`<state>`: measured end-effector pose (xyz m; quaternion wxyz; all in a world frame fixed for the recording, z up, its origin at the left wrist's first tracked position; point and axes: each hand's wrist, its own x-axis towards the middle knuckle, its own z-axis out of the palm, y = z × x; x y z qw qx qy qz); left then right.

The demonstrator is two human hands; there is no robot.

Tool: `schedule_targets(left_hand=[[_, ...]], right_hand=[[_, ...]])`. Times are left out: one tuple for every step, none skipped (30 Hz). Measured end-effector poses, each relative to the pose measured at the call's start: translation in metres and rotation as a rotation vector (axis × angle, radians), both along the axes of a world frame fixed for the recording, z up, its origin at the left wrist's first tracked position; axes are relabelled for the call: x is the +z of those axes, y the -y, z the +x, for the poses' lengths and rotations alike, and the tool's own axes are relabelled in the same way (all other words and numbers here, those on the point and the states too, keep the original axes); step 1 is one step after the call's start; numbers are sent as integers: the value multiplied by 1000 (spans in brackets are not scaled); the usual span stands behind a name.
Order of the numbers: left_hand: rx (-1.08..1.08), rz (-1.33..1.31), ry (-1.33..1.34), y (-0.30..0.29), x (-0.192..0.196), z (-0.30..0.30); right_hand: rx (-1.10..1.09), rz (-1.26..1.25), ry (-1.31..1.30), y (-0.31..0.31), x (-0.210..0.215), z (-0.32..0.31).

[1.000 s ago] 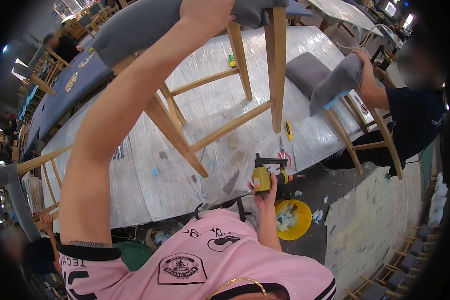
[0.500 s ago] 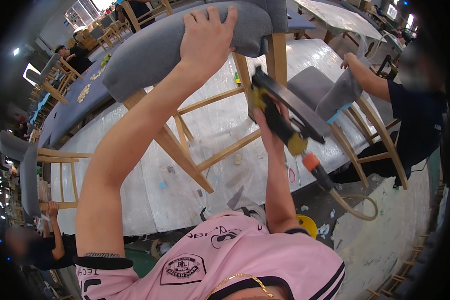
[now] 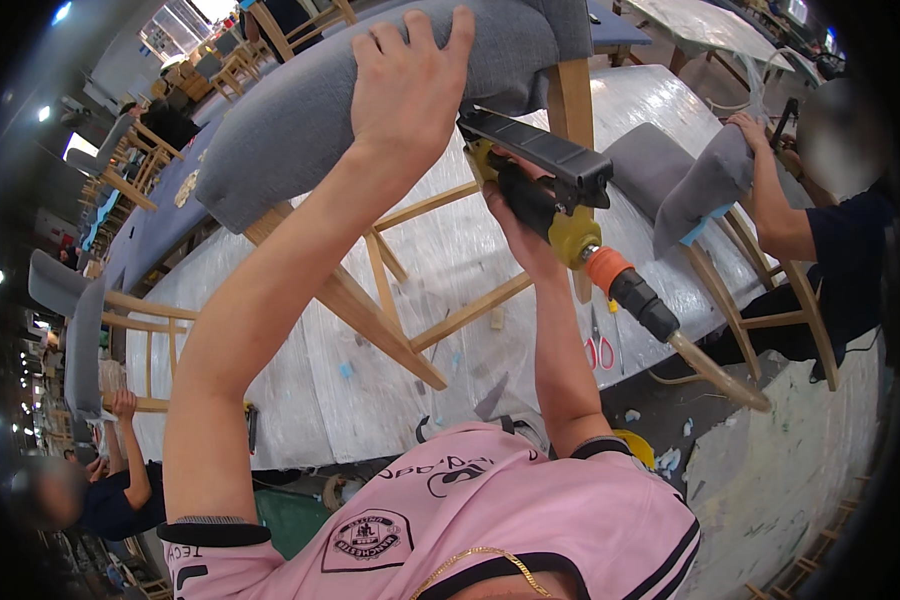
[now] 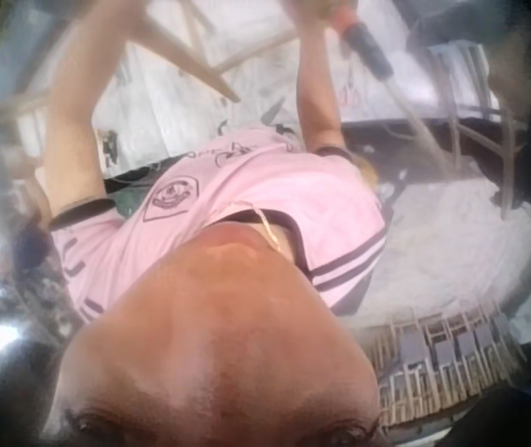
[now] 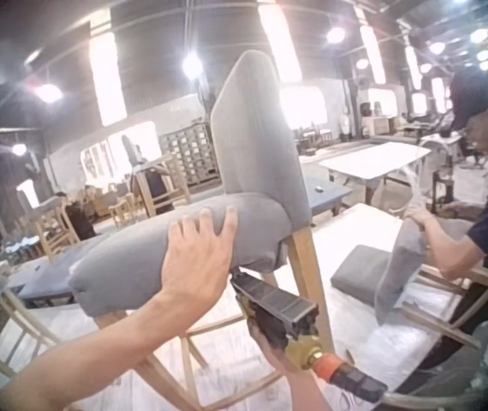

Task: The person upholsters a wooden chair by pulling and smoothing grey fabric over the seat, then securing it with a pneumatic staple gun. They use a screwdriver to tuck and adjust the fabric edges before stapling. The process is repeated on multiple sides of the chair seat.

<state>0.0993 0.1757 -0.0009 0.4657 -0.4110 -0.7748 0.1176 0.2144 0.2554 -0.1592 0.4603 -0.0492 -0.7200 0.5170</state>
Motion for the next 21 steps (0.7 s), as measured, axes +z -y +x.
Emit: schedule_targets(left_hand=[[15,-1,0,-1,0,-2],[30,-2,1,-1,-1,-3],[0,10,-22,-1,-2,-4],[-33,24,-43,0,-3,-5],[-66,38,-65,0,-4,-5],[-58,29,-70,-1,-5,-6],[-45,22,-76,-1,-4,-6],[-30,15,-81,0,-4,-5],[-39,-1,-63,0,-3,-6],[-46,-16,-41,1,-2,-4],[-53,-31,-19,1,-1,-4],[-220,-21,156,6,5,-8],[-381,-9,326,17,18,-18],[-541,3,481,26,38,-31],[-426,131,607,36,55,-49],[-267,123,650,41,64,-54],[-111,117,689,44,72,-55],[46,111,724,47,79,-56],[122,1,753,45,86,-44],[107,-8,760,42,89,-39],[92,-16,767,39,90,-36]], right_hand=[[8,-16,23,-1,2,0],[39,-86,72,0,6,1],[48,-114,83,1,7,2],[52,-143,96,0,8,3],[35,-129,70,1,6,2],[19,-116,45,1,4,2],[1,-97,11,3,3,0],[-15,-77,-23,4,1,-2],[-31,-58,-56,5,0,-5],[2,-82,-78,4,-2,-5],[36,-106,-100,1,-4,-6],[70,-131,-121,0,-4,-6],[69,-129,-116,5,9,-1],[74,-116,-122,4,24,-2],[90,-117,-116,6,32,-1],[91,-121,-105,6,33,2],[144,-128,-112,2,31,-2],[141,-139,-134,3,30,-6],[134,-148,-152,3,29,-12],[127,-155,-171,2,29,-16],[130,-175,-197,0,25,-22]])
